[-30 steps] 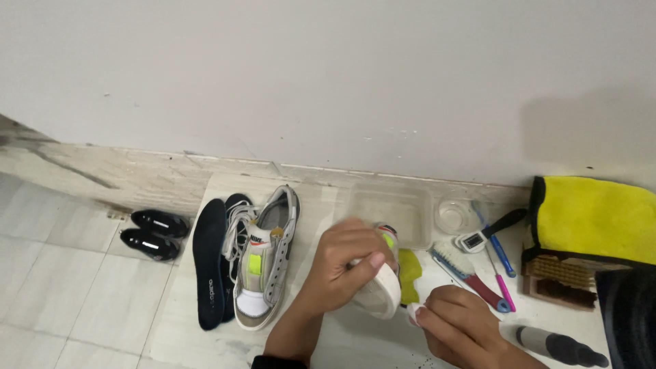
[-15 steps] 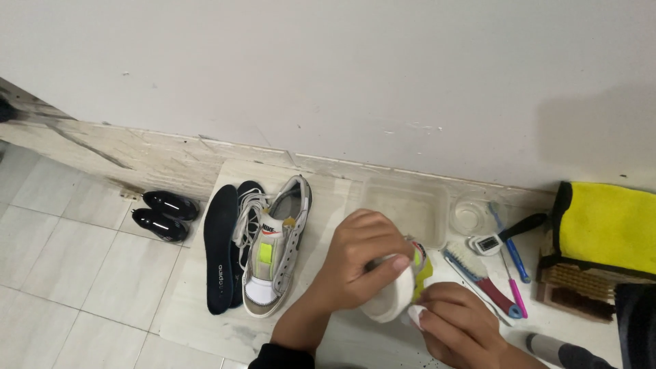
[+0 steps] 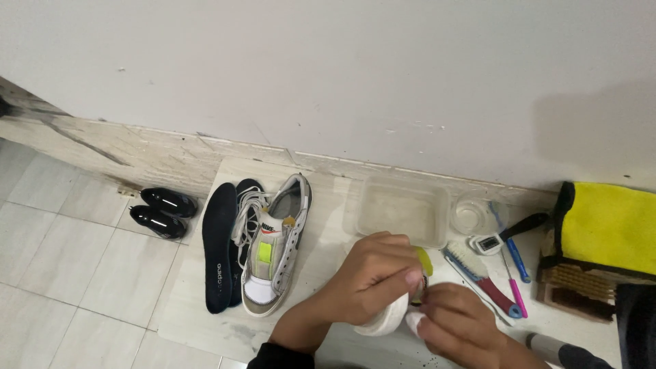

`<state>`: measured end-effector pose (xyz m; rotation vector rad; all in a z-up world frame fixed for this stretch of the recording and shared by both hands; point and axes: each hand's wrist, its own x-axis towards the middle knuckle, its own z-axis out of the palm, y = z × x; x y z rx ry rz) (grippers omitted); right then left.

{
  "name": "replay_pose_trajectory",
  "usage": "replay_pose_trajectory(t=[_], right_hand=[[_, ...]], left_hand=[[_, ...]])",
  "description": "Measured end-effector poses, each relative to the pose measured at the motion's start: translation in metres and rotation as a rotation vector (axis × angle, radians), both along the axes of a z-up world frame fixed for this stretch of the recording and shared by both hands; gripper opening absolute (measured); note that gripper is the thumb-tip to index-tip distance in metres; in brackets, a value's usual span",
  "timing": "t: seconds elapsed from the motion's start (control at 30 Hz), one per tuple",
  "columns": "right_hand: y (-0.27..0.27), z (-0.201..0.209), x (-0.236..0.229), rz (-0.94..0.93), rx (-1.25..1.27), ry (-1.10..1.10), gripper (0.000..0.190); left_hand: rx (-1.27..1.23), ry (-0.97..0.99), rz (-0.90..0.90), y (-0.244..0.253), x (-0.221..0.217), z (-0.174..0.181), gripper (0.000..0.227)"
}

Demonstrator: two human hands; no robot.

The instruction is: The person cleans the sole of a white Nike sneaker using a white cloth and a spray bottle. They wipe the shoe repeatedly, then spray the cloth with liquid from a small bottle and continue wiping the same area.

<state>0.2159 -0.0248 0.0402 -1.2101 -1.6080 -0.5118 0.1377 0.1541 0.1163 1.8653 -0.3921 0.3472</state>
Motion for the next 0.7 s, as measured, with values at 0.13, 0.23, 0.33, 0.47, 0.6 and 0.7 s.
replay_pose_trajectory(t=[0.13,0.23,0.33,0.47,0.6,0.7], right_hand=[[-0.02,-0.018,0.002,-0.041,-0.143,-0.227,0.016],[-0.018,-0.01,-0.003,-0.113,-0.202,-0.353,0.019],[-0.011,-0.002,-0.006,-0.165,-0.018,-0.242,0.006],[-0.024,-0.018,-0.004,-0.171,-0.165,-0.442,0.003],[-0.043,-0.01,-0.005,-0.182,-0.376,-0.261,0.02],[-0.019,-0.036,-0.004,-0.208,-0.044,-0.472,0.014]], left_hand=[[-0.011,-0.012,0.024,-0.002,0.001,-0.003,0.04],[-0.04,-0.02,0.034,-0.007,0.0,-0.003,0.036],[-0.045,0.001,0.071,-0.01,0.0,-0.004,0.035],[-0.029,-0.015,0.064,-0.008,0.002,-0.007,0.038],[0.0,0.001,0.063,-0.01,0.002,-0.006,0.039],[-0.007,0.001,0.065,-0.008,0.003,-0.007,0.04]])
